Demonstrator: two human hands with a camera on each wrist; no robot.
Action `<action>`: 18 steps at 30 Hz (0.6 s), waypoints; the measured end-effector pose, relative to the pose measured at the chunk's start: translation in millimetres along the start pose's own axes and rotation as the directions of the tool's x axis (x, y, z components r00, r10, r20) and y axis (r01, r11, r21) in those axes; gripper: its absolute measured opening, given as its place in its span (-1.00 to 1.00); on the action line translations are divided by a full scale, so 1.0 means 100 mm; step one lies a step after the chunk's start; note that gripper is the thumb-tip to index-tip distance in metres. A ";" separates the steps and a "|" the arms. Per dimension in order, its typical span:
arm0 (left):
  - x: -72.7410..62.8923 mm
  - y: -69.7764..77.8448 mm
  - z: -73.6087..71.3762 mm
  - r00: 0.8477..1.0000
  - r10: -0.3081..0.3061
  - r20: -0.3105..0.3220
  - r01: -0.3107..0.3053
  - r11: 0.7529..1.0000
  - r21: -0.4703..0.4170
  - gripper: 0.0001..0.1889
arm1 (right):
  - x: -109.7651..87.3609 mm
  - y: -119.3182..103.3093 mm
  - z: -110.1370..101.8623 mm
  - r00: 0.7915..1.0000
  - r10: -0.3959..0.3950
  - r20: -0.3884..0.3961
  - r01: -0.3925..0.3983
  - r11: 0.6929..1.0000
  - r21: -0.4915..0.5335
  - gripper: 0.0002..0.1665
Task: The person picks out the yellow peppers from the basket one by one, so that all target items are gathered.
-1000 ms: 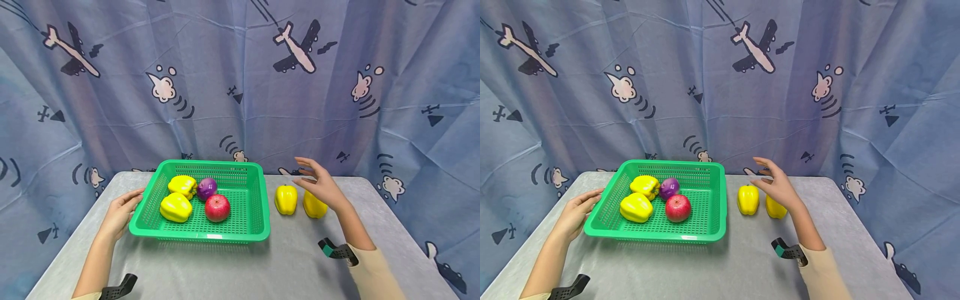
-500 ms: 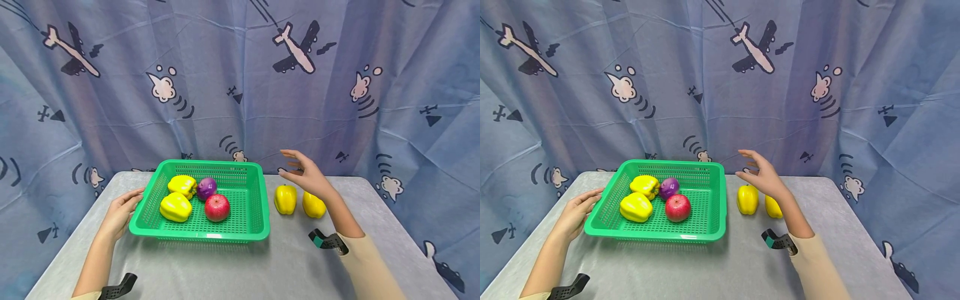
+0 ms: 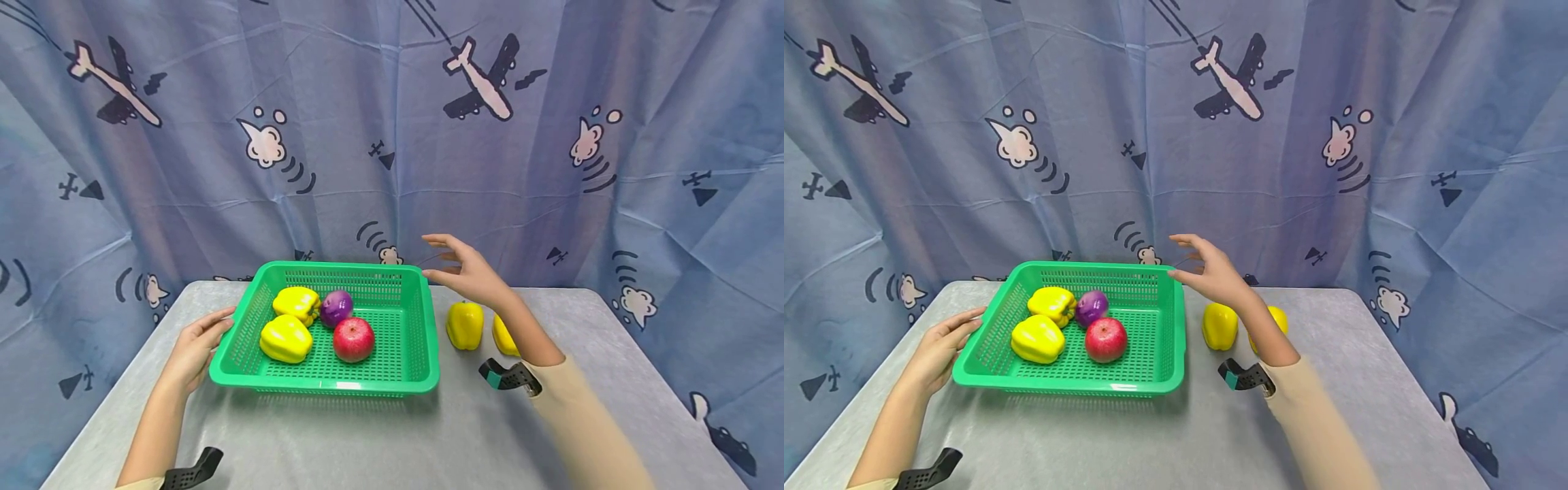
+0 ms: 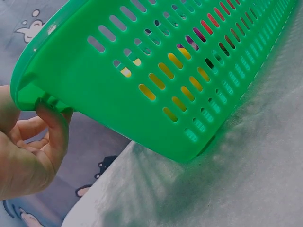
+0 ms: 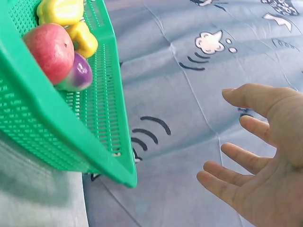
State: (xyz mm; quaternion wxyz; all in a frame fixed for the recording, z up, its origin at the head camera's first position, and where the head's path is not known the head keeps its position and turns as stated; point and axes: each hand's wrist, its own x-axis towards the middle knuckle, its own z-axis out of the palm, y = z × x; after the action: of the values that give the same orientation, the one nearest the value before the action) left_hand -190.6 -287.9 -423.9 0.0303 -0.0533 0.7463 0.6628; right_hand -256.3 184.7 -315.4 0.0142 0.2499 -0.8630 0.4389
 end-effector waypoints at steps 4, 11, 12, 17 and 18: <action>0.00 0.00 0.00 1.000 0.004 -0.002 -0.004 1.000 0.002 -0.35 | 0.09 -0.07 0.09 1.000 -0.015 0.021 0.016 1.000 -0.011 -0.28; 0.00 0.00 0.00 1.000 0.001 -0.003 -0.001 1.000 0.004 -0.34 | 0.23 -0.16 0.26 0.992 -0.086 0.091 0.090 0.995 -0.038 -0.31; 0.00 -0.01 0.00 1.000 0.001 -0.003 -0.001 1.000 0.000 -0.34 | 0.24 -0.18 0.28 0.990 -0.093 0.103 0.098 0.994 -0.039 -0.31; 0.00 0.00 0.00 1.000 0.005 -0.001 -0.005 1.000 -0.010 -0.35 | 0.35 -0.22 0.42 0.978 -0.121 0.168 0.131 0.990 -0.048 -0.30; 0.00 0.00 -0.01 1.000 0.006 -0.003 -0.006 1.000 -0.010 -0.35 | 0.38 -0.23 0.45 0.975 -0.130 0.181 0.143 0.988 -0.058 -0.30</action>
State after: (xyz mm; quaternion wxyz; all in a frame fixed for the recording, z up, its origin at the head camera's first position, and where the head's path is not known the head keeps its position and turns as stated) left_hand -190.8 -288.7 -424.1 0.0270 -0.0521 0.7433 0.6664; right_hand -270.7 122.9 -317.0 -0.0233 0.3459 -0.8565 0.3824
